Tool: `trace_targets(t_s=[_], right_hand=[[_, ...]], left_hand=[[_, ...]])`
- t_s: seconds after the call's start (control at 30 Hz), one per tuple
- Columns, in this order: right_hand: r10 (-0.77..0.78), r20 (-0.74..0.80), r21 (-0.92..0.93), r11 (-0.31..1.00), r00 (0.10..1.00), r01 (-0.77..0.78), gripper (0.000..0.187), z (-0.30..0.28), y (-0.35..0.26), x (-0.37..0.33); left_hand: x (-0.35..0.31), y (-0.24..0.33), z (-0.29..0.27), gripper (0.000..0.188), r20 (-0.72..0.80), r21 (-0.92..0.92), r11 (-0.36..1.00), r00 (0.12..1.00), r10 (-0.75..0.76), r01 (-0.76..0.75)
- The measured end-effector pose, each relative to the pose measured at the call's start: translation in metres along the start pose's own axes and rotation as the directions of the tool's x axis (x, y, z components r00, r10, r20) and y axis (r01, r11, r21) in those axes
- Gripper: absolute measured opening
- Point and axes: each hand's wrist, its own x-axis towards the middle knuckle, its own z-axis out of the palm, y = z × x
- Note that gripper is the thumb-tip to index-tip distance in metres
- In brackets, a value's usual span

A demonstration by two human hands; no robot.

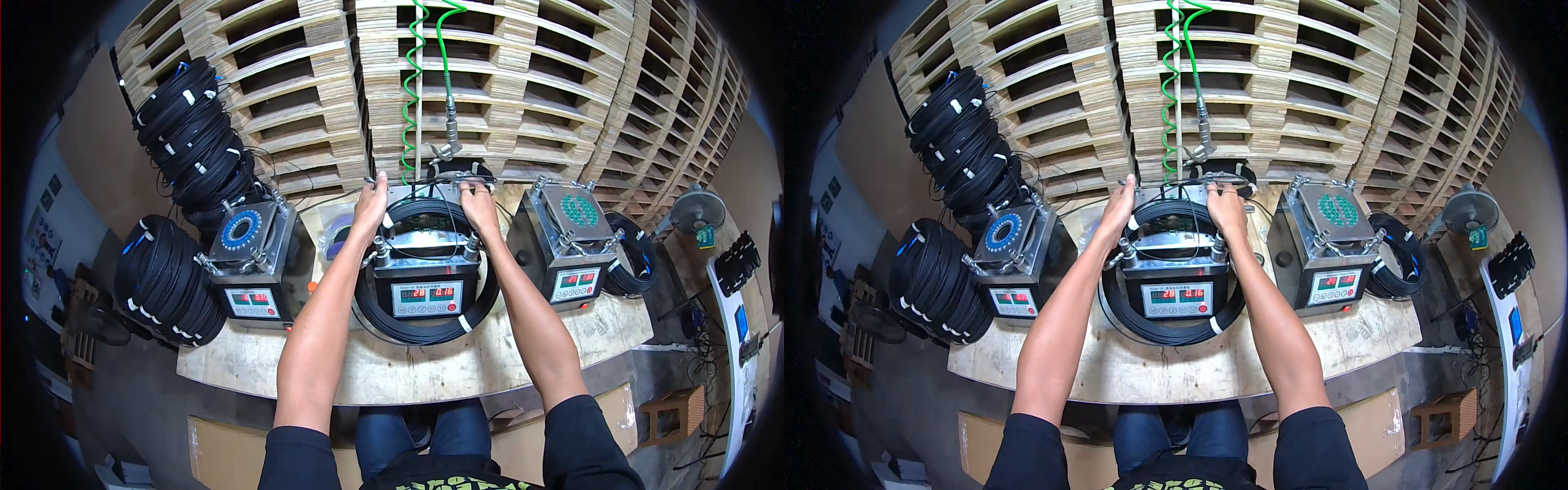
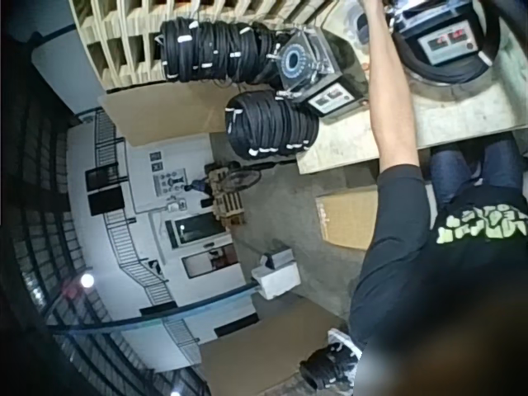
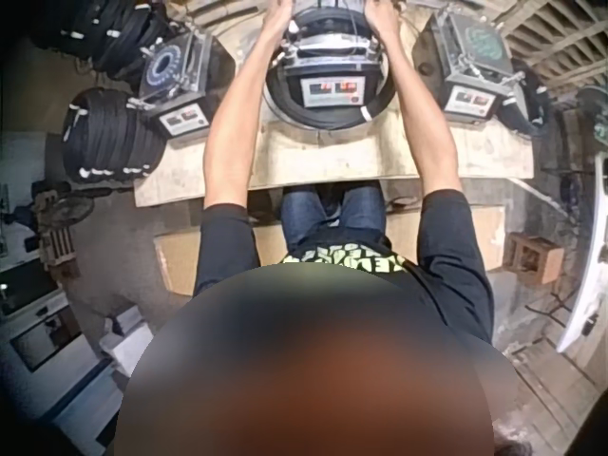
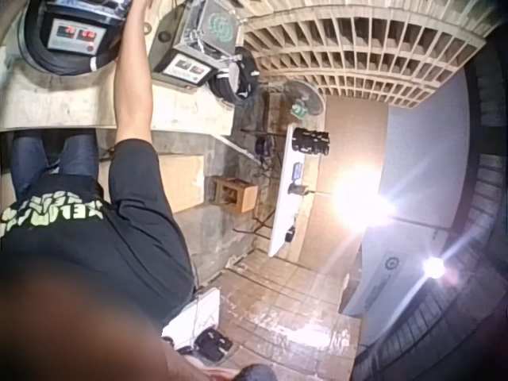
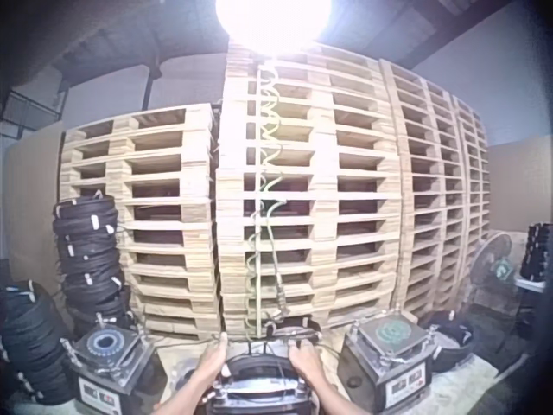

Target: The recorder operates and services multiple cable processing machines on a workbench.

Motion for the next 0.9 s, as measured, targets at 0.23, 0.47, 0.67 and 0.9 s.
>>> trace_targets(t_s=[0.23,0.47,0.67,0.9], right_hand=[[-0.066,0.064,0.021,0.998,0.996,0.064,0.052,0.000,-0.003,-0.001],[-0.066,0.034,0.081,0.995,0.997,0.063,0.055,0.004,0.004,0.002],[-0.064,0.035,0.063,0.996,0.997,0.061,0.055,0.001,0.001,0.001],[-0.034,0.069,-0.012,0.999,0.997,0.035,0.055,0.001,-0.004,-0.004]], left_hand=[[-0.003,0.001,-0.005,0.080,0.023,0.001,1.000,1.000,-0.003,0.003],[-0.008,0.003,-0.002,0.086,-0.108,0.057,0.998,0.994,-0.005,0.011],[-0.008,0.005,0.001,0.088,-0.116,0.058,0.998,0.993,-0.015,0.022],[-0.006,0.001,-0.006,0.083,0.014,0.069,0.997,1.000,0.024,-0.025]])
